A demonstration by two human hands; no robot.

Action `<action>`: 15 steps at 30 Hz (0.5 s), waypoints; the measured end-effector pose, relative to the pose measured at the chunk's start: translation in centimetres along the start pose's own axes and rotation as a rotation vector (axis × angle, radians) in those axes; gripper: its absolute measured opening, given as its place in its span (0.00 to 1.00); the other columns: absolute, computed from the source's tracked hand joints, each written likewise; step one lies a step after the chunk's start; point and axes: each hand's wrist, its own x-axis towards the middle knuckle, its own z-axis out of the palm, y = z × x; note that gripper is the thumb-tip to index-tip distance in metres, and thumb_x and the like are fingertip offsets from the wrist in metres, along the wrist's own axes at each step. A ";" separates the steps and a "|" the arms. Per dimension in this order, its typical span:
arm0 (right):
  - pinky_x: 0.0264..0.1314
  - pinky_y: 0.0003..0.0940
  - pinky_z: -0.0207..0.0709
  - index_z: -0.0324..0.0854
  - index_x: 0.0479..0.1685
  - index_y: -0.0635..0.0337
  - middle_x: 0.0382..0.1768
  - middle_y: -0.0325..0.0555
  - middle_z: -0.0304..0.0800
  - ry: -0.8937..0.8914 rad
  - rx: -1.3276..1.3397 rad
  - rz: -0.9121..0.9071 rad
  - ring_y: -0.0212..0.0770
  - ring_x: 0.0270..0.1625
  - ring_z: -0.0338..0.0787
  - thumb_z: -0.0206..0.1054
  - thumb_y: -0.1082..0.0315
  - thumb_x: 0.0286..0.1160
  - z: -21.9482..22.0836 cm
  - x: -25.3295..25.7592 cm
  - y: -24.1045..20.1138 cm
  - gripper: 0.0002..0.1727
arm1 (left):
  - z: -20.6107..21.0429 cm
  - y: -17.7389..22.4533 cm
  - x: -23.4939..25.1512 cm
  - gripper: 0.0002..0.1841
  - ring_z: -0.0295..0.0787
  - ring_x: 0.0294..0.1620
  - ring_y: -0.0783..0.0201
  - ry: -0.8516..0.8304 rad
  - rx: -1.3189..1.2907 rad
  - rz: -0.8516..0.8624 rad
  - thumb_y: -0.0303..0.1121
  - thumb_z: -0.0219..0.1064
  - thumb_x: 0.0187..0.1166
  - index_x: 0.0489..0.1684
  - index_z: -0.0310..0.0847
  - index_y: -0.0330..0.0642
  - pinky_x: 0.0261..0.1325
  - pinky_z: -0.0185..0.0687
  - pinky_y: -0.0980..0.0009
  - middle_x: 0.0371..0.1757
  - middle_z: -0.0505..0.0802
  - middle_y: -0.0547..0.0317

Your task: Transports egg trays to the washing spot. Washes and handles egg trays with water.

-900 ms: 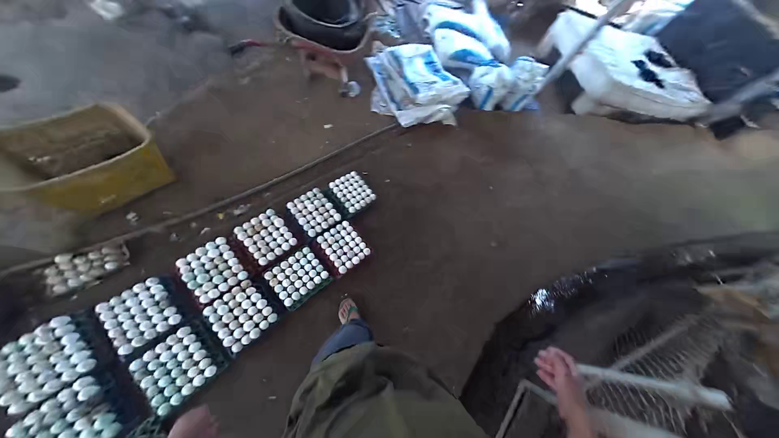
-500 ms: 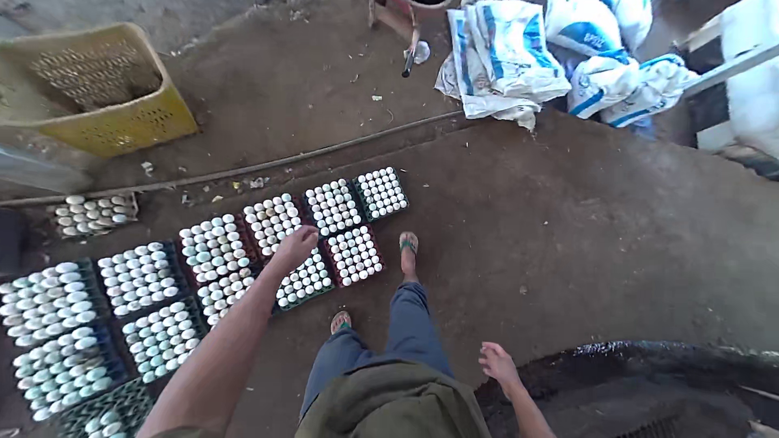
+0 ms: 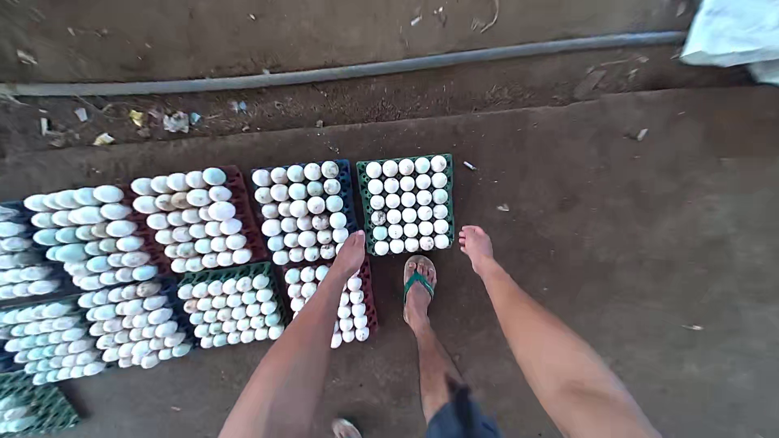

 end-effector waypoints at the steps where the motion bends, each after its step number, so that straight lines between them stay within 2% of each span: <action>1: 0.71 0.54 0.77 0.75 0.75 0.63 0.68 0.61 0.84 0.015 -0.022 -0.019 0.55 0.70 0.84 0.47 0.59 0.95 0.8 2.5 -0.5 0.23 | 1.0 0.3 2.6 0.32 0.58 0.91 0.43 0.075 -0.008 0.002 0.47 0.31 0.96 0.87 0.59 0.30 0.91 0.50 0.46 0.88 0.66 0.33; 3: 0.72 0.57 0.74 0.76 0.73 0.63 0.65 0.64 0.85 0.037 -0.127 -0.054 0.58 0.69 0.84 0.47 0.59 0.94 1.9 5.9 -1.1 0.23 | 3.1 0.9 6.7 0.33 0.63 0.88 0.41 0.268 0.025 -0.002 0.46 0.30 0.96 0.84 0.63 0.28 0.89 0.54 0.46 0.84 0.70 0.30; 4: 0.75 0.59 0.71 0.77 0.74 0.62 0.67 0.64 0.85 0.030 -0.192 -0.065 0.58 0.73 0.82 0.47 0.58 0.94 2.3 7.0 -1.6 0.23 | 3.8 1.4 8.1 0.32 0.65 0.87 0.40 0.360 0.055 -0.003 0.45 0.30 0.97 0.83 0.64 0.27 0.88 0.56 0.47 0.83 0.71 0.28; 6: 0.79 0.58 0.68 0.78 0.73 0.63 0.68 0.64 0.84 0.032 -0.272 -0.081 0.59 0.76 0.80 0.46 0.57 0.95 3.2 8.2 -1.8 0.24 | 5.0 1.2 9.9 0.32 0.64 0.87 0.40 0.448 0.059 -0.011 0.43 0.29 0.96 0.83 0.62 0.25 0.88 0.55 0.49 0.83 0.71 0.27; 11: 0.81 0.54 0.67 0.78 0.72 0.64 0.71 0.63 0.82 0.118 -0.289 -0.137 0.57 0.78 0.78 0.47 0.56 0.93 4.7 9.6 -1.5 0.25 | 5.5 1.3 12.1 0.33 0.69 0.83 0.39 0.499 -0.088 -0.086 0.44 0.27 0.96 0.81 0.66 0.25 0.84 0.61 0.48 0.79 0.73 0.26; 13: 0.85 0.54 0.61 0.77 0.74 0.66 0.76 0.64 0.77 0.081 -0.292 -0.129 0.58 0.82 0.72 0.43 0.56 0.94 4.7 9.8 -2.0 0.27 | 5.3 1.5 12.5 0.33 0.67 0.83 0.37 0.485 -0.100 -0.093 0.43 0.27 0.96 0.81 0.66 0.25 0.85 0.59 0.46 0.79 0.73 0.25; 15: 0.86 0.57 0.58 0.76 0.74 0.68 0.78 0.66 0.74 0.048 -0.277 -0.120 0.60 0.84 0.69 0.38 0.52 0.96 4.7 9.9 -2.4 0.31 | 4.3 1.4 12.9 0.34 0.64 0.85 0.36 0.435 -0.095 -0.124 0.45 0.26 0.96 0.82 0.65 0.27 0.86 0.56 0.42 0.81 0.72 0.26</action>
